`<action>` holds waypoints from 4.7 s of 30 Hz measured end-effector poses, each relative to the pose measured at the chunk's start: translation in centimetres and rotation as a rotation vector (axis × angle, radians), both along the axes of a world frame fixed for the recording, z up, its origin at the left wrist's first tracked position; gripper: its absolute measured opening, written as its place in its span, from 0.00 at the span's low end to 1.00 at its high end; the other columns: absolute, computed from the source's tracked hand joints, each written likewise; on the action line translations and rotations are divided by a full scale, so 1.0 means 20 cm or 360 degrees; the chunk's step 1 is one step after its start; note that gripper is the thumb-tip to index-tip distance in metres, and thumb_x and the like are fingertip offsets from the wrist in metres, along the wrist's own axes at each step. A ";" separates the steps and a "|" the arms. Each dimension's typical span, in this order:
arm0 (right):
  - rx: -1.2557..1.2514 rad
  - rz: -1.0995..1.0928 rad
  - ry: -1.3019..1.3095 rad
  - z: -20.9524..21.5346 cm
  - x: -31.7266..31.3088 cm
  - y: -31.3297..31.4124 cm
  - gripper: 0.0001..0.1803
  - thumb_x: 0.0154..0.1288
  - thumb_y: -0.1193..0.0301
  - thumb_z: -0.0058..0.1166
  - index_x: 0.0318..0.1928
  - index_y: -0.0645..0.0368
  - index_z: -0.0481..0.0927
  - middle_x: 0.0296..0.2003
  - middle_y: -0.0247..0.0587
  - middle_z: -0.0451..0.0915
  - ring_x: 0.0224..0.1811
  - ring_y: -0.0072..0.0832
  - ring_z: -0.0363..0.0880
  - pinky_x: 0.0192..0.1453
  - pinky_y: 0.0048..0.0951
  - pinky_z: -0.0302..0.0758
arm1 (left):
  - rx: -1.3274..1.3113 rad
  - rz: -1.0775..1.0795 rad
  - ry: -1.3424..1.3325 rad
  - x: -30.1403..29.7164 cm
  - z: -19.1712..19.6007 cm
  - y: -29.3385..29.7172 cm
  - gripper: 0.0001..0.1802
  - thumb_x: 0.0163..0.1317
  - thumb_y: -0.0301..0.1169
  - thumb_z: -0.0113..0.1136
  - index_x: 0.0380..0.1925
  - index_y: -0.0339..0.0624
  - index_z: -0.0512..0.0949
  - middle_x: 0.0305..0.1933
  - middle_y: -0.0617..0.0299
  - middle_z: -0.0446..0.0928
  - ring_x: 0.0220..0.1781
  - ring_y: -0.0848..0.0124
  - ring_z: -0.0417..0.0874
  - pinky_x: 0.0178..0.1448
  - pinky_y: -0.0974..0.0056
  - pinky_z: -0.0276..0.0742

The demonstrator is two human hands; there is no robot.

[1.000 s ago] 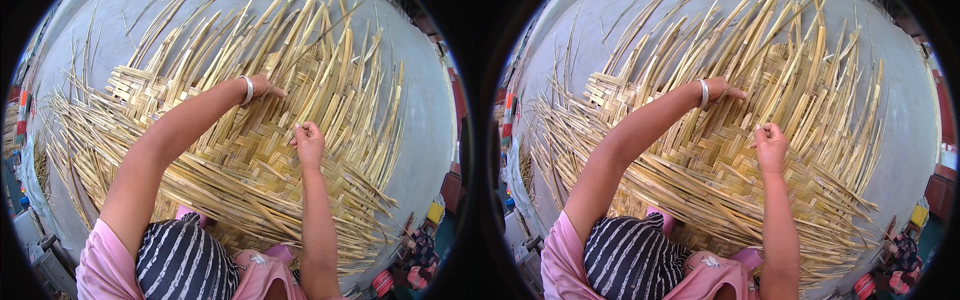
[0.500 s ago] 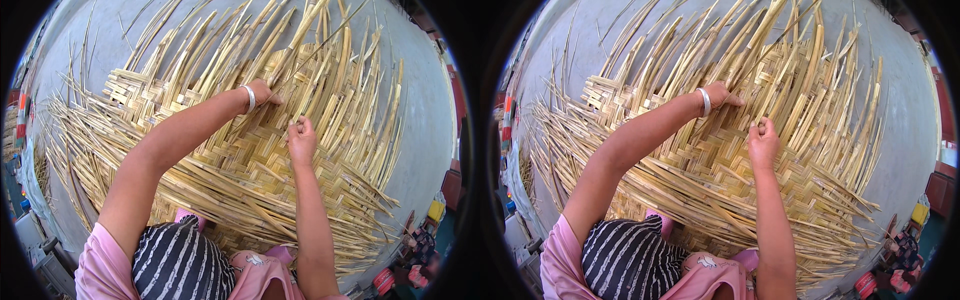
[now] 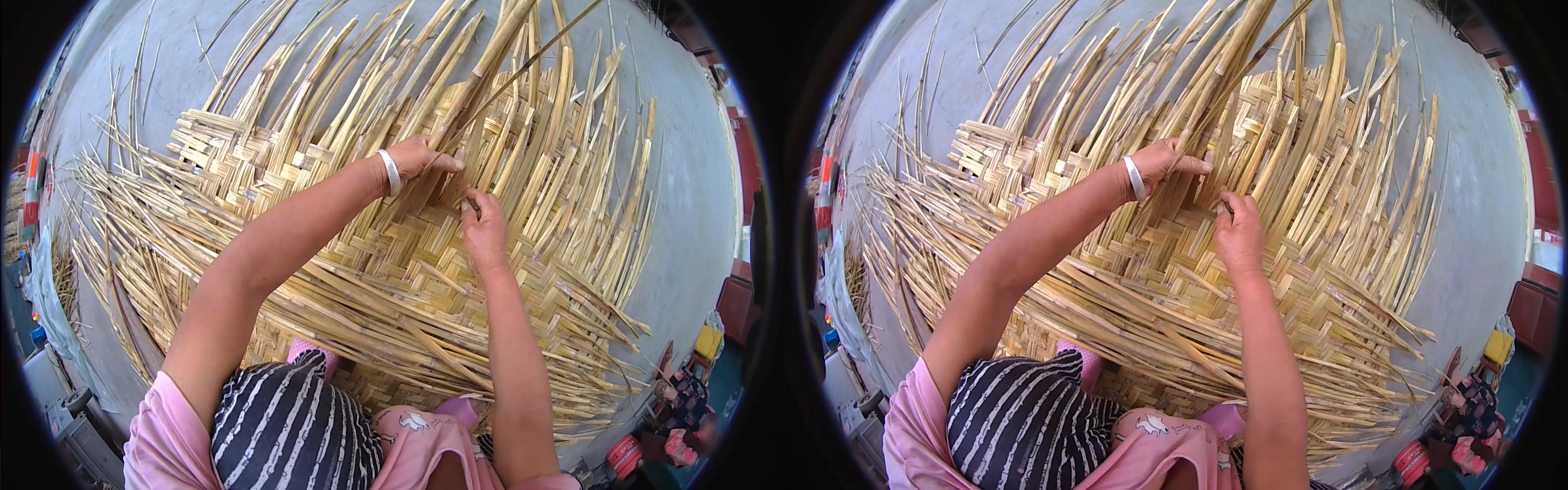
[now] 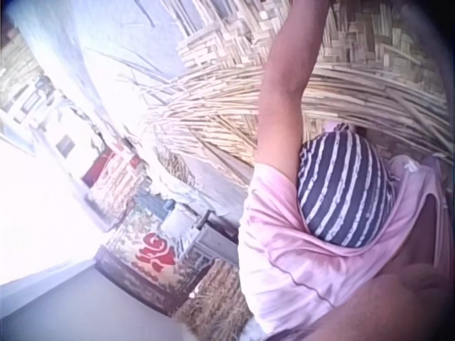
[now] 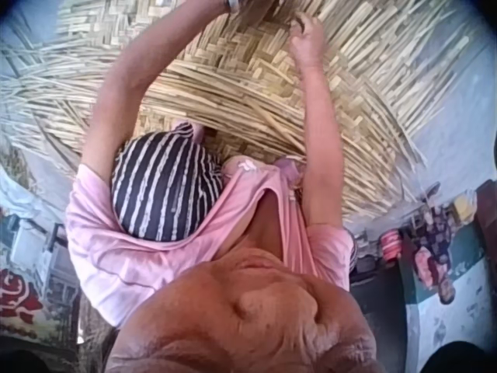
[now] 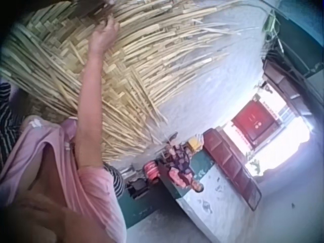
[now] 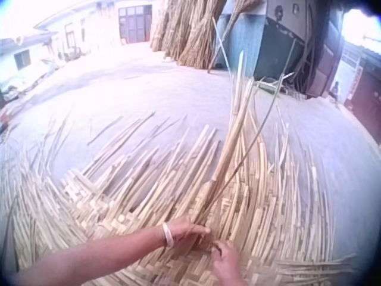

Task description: The person weaves a large flat basket by hand, interlacing long dried palm strips in an over-under pattern. They periodically lift and rotate the mat to continue weaving different sections.

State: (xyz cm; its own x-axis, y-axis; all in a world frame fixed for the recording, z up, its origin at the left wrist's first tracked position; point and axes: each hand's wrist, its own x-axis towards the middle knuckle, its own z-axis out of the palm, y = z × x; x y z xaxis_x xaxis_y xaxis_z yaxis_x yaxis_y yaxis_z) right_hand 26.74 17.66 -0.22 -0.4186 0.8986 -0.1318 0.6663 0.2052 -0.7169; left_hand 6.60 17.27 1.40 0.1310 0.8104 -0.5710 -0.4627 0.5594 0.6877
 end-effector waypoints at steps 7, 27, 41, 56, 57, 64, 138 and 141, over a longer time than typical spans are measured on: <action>-0.0323 -0.0203 0.0204 -0.06 0.03 0.12 0.11 0.61 0.73 0.53 0.44 0.61 0.77 0.34 0.41 0.79 0.34 0.29 0.77 0.40 0.28 0.72 | 0.0036 0.0032 -0.0133 0.02 -0.02 0.02 0.18 0.51 0.26 0.69 0.42 0.43 0.76 0.39 0.65 0.81 0.38 0.71 0.82 0.47 0.65 0.77; -0.0578 -0.0215 0.0373 -0.06 0.05 0.10 0.09 0.62 0.72 0.54 0.42 0.59 0.79 0.32 0.32 0.77 0.32 0.22 0.74 0.38 0.23 0.70 | -0.0055 -0.0056 0.0821 0.10 0.11 0.04 0.28 0.47 0.35 0.74 0.43 0.28 0.74 0.36 0.54 0.80 0.34 0.69 0.77 0.41 0.62 0.74; -0.0341 0.0054 0.0060 -0.01 0.04 0.09 0.12 0.62 0.73 0.52 0.47 0.57 0.78 0.43 0.40 0.78 0.41 0.32 0.78 0.48 0.28 0.73 | 0.0167 0.0776 -0.0178 0.02 -0.09 -0.22 0.19 0.66 0.29 0.51 0.57 0.38 0.70 0.54 0.59 0.75 0.53 0.71 0.76 0.59 0.64 0.71; 0.0517 0.0454 -0.0996 0.05 0.05 -0.12 0.27 0.54 0.82 0.49 0.58 0.58 0.69 0.56 0.45 0.67 0.31 0.34 0.78 0.33 0.34 0.80 | 0.0047 0.0712 -0.0111 -0.05 -0.12 -0.27 0.09 0.63 0.32 0.57 0.42 0.46 0.76 0.35 0.72 0.76 0.39 0.80 0.73 0.44 0.68 0.67; 0.0596 0.0490 -0.1020 0.03 0.05 -0.13 0.27 0.54 0.81 0.50 0.58 0.60 0.69 0.55 0.46 0.67 0.30 0.33 0.78 0.31 0.34 0.80 | 0.0039 0.0680 -0.0081 -0.05 -0.09 -0.28 0.08 0.63 0.32 0.58 0.42 0.46 0.77 0.36 0.72 0.76 0.39 0.80 0.73 0.45 0.68 0.67; 0.0924 0.0615 -0.1135 -0.05 0.05 -0.17 0.30 0.52 0.79 0.52 0.59 0.67 0.67 0.53 0.53 0.65 0.26 0.30 0.75 0.28 0.32 0.77 | -0.0094 0.0723 0.0084 -0.01 -0.10 -0.44 0.09 0.62 0.30 0.59 0.43 0.47 0.79 0.35 0.74 0.76 0.38 0.79 0.72 0.44 0.68 0.66; 0.0249 0.0419 -0.1162 0.24 -0.13 -0.20 0.22 0.58 0.76 0.48 0.55 0.65 0.70 0.56 0.51 0.68 0.48 0.45 0.75 0.49 0.41 0.76 | 0.0207 0.1297 0.1132 -0.87 -0.13 -0.50 0.11 0.55 0.25 0.64 0.40 0.38 0.80 0.32 0.60 0.81 0.30 0.73 0.83 0.31 0.71 0.81; 0.0468 0.0530 -0.0762 0.28 -0.34 -0.21 0.21 0.61 0.74 0.49 0.55 0.62 0.70 0.54 0.50 0.71 0.50 0.44 0.75 0.51 0.39 0.76 | 0.0118 0.1402 0.1143 -1.01 -0.13 -0.59 0.10 0.56 0.26 0.63 0.38 0.37 0.79 0.30 0.61 0.81 0.28 0.74 0.82 0.29 0.72 0.79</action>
State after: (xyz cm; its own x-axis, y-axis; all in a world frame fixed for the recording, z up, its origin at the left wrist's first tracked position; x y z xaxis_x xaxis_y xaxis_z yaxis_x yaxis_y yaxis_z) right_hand 19.99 13.37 5.48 -0.6368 0.7580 -0.1411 0.7650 0.5981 -0.2390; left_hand -13.63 5.38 -1.25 -0.8384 0.4936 -0.2310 -0.1605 0.1814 0.9702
